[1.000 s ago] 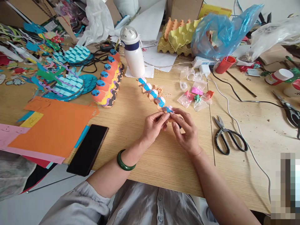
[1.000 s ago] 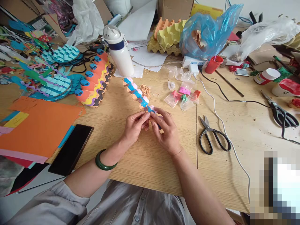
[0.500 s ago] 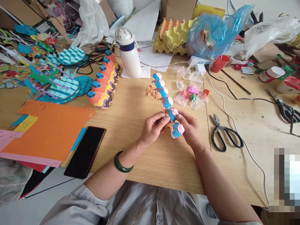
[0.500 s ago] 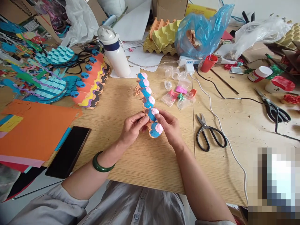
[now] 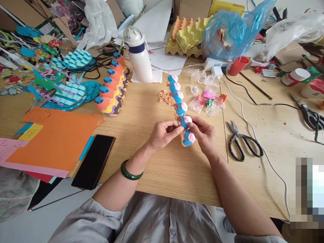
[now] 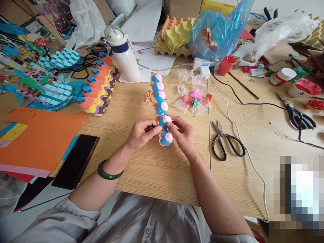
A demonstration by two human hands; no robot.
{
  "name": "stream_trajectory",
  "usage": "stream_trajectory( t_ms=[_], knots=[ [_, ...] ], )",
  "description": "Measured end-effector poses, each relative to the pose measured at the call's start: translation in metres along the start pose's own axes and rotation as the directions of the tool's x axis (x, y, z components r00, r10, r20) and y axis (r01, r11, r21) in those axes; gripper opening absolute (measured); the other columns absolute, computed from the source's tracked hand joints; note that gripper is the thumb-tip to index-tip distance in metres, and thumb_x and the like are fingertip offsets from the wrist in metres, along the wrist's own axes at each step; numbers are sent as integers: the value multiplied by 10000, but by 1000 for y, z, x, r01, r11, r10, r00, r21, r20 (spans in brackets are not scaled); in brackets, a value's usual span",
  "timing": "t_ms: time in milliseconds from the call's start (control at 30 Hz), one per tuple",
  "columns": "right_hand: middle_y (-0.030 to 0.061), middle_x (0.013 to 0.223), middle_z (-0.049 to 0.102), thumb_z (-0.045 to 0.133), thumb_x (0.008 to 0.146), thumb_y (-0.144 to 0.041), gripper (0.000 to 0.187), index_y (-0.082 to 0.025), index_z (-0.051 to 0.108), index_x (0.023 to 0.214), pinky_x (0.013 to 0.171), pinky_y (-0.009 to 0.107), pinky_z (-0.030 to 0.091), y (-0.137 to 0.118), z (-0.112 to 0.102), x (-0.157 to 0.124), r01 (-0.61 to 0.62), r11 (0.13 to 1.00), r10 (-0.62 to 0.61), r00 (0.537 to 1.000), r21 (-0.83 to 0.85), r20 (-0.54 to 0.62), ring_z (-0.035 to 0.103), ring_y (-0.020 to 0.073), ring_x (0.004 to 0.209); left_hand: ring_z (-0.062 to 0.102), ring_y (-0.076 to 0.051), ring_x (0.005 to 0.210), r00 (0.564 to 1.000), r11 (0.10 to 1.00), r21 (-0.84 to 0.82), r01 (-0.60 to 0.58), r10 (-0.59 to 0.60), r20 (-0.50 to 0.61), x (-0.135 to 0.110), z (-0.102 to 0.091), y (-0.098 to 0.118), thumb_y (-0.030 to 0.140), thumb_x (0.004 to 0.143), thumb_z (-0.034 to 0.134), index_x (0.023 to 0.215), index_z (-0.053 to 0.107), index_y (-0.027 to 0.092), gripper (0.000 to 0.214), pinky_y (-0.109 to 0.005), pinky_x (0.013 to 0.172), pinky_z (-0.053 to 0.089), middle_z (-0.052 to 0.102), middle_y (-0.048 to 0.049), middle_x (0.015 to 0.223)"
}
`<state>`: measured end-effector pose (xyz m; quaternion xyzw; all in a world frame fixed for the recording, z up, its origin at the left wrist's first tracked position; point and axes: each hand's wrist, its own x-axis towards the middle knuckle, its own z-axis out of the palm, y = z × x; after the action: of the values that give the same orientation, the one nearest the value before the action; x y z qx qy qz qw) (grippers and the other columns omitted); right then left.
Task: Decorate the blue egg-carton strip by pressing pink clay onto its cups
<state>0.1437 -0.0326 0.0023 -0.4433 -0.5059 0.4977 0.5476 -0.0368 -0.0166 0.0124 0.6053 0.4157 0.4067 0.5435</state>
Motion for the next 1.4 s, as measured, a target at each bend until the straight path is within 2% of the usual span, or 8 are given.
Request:
stream_trajectory(
  t_ms=[133,333,433,567,700,1067,1200,1400],
  knots=[
    [39,1104,797,790,833,-501,337,-262,784,1071,918,379,629,2,0,0,7,1000,-7,1000,-24,-12,742,210,1001,331,-70,492,1000,999,43,-8,8,-7,0,-1,2,478,838,741,626,613,168,397,-247,474,226,417,37,516],
    [45,1140,784,779,853,-473,310,-272,776,1090,929,387,620,-3,0,0,48,997,-52,995,-53,-81,734,210,1032,333,-70,472,998,988,-140,61,-56,39,1,0,4,542,892,667,735,737,163,417,-246,460,241,406,38,522],
    [55,1160,774,764,867,-476,326,-279,766,1126,891,387,632,-5,0,-1,74,993,-83,992,-96,-95,729,216,1042,325,-64,479,997,982,-170,79,-76,20,2,1,5,526,855,716,777,770,164,374,-241,464,250,480,29,556],
    [65,1189,761,767,863,-478,344,-274,759,1140,851,367,644,-5,1,-2,107,987,-117,990,-117,-78,729,220,1058,408,-82,552,999,998,-61,31,-32,-4,3,2,2,463,810,773,709,752,156,324,-239,532,316,579,4,602],
    [62,1182,757,762,868,-472,327,-274,759,1128,846,363,646,-2,1,-2,105,988,-111,993,-114,-50,731,225,1068,376,-84,552,998,995,91,-48,51,-31,2,0,1,423,839,736,636,719,148,342,-242,525,276,535,10,562],
    [52,1164,776,775,857,-471,309,-283,773,1102,923,407,627,-1,2,-1,57,995,-62,995,-81,-72,733,225,1071,494,-85,528,996,990,110,-85,83,22,-2,0,9,370,897,673,791,776,150,266,-222,516,343,679,-17,646],
    [39,1151,787,773,854,-492,309,-287,779,1086,945,423,625,-2,1,0,63,996,-68,993,-57,-92,743,235,1074,534,-96,568,995,993,73,-91,89,38,-1,0,11,395,910,668,788,769,150,291,-224,550,380,685,-27,677],
    [34,1138,791,776,853,-490,316,-283,776,1091,958,425,622,-3,0,1,54,998,-58,993,-46,-102,748,234,1057,370,-62,486,999,992,-121,46,-42,32,0,2,6,566,903,650,865,796,161,432,-246,459,264,603,0,655]
  ],
)
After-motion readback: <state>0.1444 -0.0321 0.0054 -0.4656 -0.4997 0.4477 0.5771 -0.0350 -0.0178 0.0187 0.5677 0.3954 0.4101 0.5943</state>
